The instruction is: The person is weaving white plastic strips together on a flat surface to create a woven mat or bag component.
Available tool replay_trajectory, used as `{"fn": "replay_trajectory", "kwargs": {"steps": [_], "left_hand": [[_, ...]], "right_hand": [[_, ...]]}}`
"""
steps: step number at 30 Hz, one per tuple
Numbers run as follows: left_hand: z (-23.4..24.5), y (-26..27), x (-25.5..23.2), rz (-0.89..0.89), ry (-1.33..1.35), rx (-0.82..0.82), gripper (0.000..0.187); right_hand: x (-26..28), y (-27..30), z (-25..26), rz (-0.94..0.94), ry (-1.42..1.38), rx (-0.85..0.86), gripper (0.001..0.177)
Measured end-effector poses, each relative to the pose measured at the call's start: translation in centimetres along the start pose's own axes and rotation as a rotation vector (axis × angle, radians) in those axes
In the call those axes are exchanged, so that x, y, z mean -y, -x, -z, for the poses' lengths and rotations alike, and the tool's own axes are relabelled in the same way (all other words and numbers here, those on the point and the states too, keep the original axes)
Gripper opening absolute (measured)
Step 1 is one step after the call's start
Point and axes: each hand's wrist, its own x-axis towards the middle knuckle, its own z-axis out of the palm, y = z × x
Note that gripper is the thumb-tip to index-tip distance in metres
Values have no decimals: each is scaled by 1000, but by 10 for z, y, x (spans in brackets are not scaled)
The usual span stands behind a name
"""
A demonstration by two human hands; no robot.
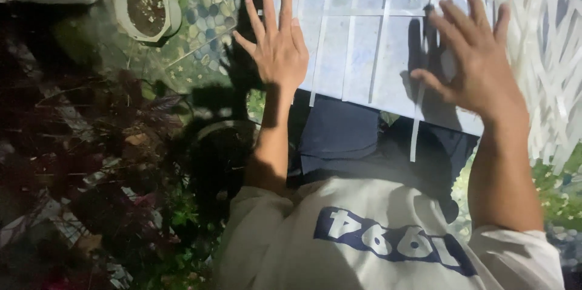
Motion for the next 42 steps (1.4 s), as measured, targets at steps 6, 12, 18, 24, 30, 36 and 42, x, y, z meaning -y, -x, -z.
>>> {"fn": "replay_trajectory", "kwargs": {"steps": [6,12,18,24,30,36,42], "left_hand": [[3,-1,-2,12,4,16,45],[-1,-3,-1,9,21,30,47],[0,-1,-3,13,54,-1,46],[-1,-2,-1,8,73,-21,45],[1,-3,-4,9,59,10,46],[3,-2,-4,2,25,10,45],[9,-3,-5,-14,-2,79,45]], "right_hand": [[26,38,-30,-153,171,-95,46],[40,42,-55,-275,216,-187,42],[15,21,-61,-413,213,-160,46],[17,22,-61,-394,185,-216,42],[16,18,-73,-428,181,-230,43],[4,4,-67,-381,191,-252,43],[5,7,-71,-392,198,-185,49]]}}
